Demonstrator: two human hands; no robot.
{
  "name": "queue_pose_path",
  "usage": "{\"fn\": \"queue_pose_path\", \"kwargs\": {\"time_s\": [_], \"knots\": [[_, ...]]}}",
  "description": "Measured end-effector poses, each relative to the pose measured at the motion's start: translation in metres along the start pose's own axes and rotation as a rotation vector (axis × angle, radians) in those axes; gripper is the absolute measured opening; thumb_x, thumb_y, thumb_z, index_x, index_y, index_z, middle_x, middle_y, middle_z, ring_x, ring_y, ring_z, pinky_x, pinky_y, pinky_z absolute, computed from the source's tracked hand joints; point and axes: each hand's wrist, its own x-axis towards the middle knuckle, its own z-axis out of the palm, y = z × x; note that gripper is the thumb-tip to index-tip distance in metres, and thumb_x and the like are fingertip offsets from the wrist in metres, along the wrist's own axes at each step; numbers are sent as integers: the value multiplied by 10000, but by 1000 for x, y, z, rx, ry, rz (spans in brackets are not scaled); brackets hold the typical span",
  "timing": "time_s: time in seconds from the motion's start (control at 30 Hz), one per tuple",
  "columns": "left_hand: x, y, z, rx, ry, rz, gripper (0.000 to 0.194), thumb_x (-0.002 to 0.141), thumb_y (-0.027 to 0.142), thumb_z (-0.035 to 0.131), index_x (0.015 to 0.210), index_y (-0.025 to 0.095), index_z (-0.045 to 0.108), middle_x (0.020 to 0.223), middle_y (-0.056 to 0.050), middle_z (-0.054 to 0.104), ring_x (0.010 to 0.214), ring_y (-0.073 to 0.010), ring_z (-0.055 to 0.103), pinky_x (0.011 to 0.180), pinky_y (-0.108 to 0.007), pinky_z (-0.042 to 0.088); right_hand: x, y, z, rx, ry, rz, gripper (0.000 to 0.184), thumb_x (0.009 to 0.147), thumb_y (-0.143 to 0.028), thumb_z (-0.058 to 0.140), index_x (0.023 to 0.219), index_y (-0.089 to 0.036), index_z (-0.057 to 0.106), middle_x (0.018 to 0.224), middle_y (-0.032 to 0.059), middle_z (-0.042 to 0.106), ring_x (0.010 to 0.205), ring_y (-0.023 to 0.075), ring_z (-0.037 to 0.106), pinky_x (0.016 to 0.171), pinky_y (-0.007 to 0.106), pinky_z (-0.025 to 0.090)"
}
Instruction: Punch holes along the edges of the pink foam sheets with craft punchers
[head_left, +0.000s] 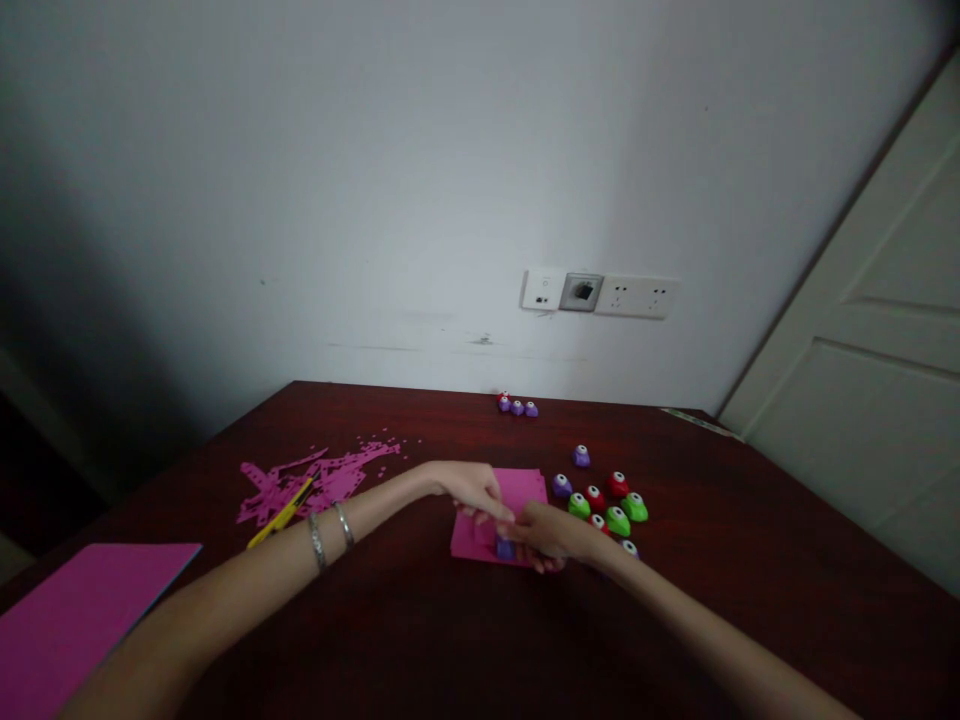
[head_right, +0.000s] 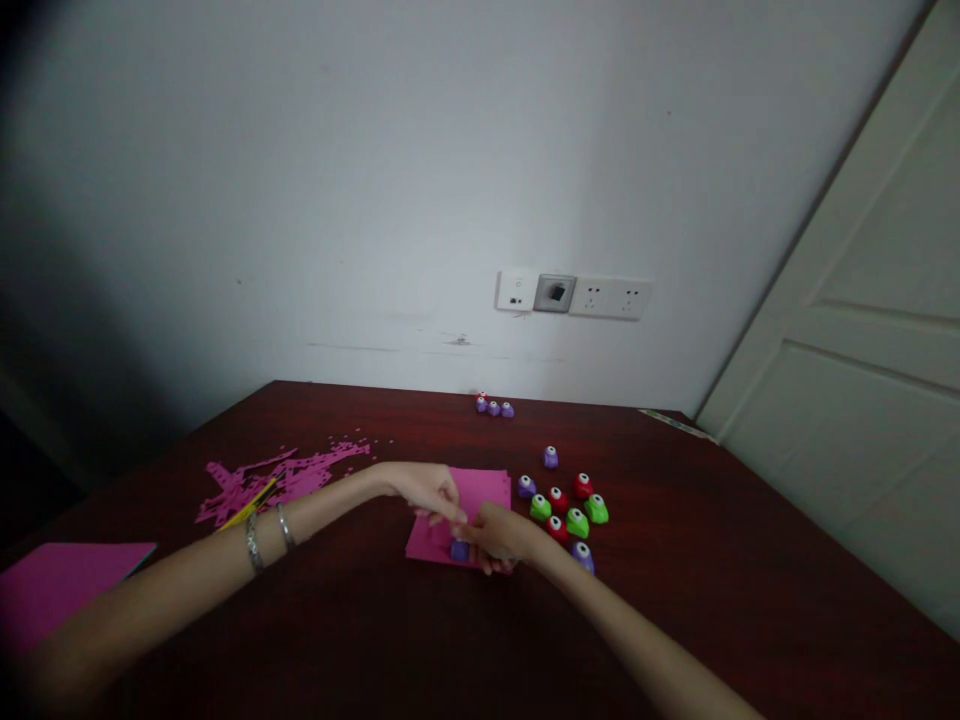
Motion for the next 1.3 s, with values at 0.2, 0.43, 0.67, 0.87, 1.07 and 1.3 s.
{"fn": "queue_pose_path", "kwargs": {"time_s": [0.2, 0.43, 0.67, 0.87, 1.07, 1.3], "knots": [[10, -29, -5, 123, 444, 322, 208, 720, 334, 643, 810, 148, 675, 781, -20, 640, 721, -114, 555, 678, -219, 403, -3, 2, 8, -59, 151, -45, 449, 838, -349, 440, 429, -165, 460, 359, -32, 435, 333, 76, 400, 388, 196, 304], [20, -54, 15, 301, 441, 359, 296, 676, 353, 695, 917, 194, 629, 962, -27, 567, 942, -177, 496, 856, -291, 360, -12, 1, 23, -195, 454, -53, 366, 812, -386, 509, 539, -149, 565, 479, 14, 553, 509, 120, 516, 482, 215, 291], [24, -62, 16, 281, 445, 359, 303, 701, 400, 671, 925, 209, 598, 974, -18, 546, 973, -177, 466, 921, -319, 312, -20, 4, 35, -490, 545, -36, 421, 896, -457, 350, 724, -184, 620, 718, 74, 673, 693, 204, 643, 548, 241, 344], [23, -62, 17, 269, 444, 333, 315, 702, 423, 664, 932, 220, 593, 994, -22, 527, 986, -185, 445, 914, -332, 319, -28, -2, 43, -599, 615, 2, 512, 889, -531, 283, 729, -182, 622, 685, 86, 678, 662, 237, 656, 529, 267, 365], [22, -59, 17, 265, 440, 303, 295, 701, 403, 668, 918, 219, 592, 978, -20, 525, 983, -188, 440, 917, -341, 317, -27, -6, 54, -601, 664, -18, 414, 836, -537, 408, 760, -196, 630, 709, 59, 688, 646, 229, 653, 517, 268, 375], [21, -58, 18, 253, 444, 296, 293, 691, 395, 679, 914, 223, 594, 983, -20, 522, 995, -191, 437, 938, -351, 303, -24, -3, 57, -608, 664, -29, 314, 844, -433, 431, 780, -190, 618, 725, 57, 687, 651, 211, 648, 506, 255, 348]]}}
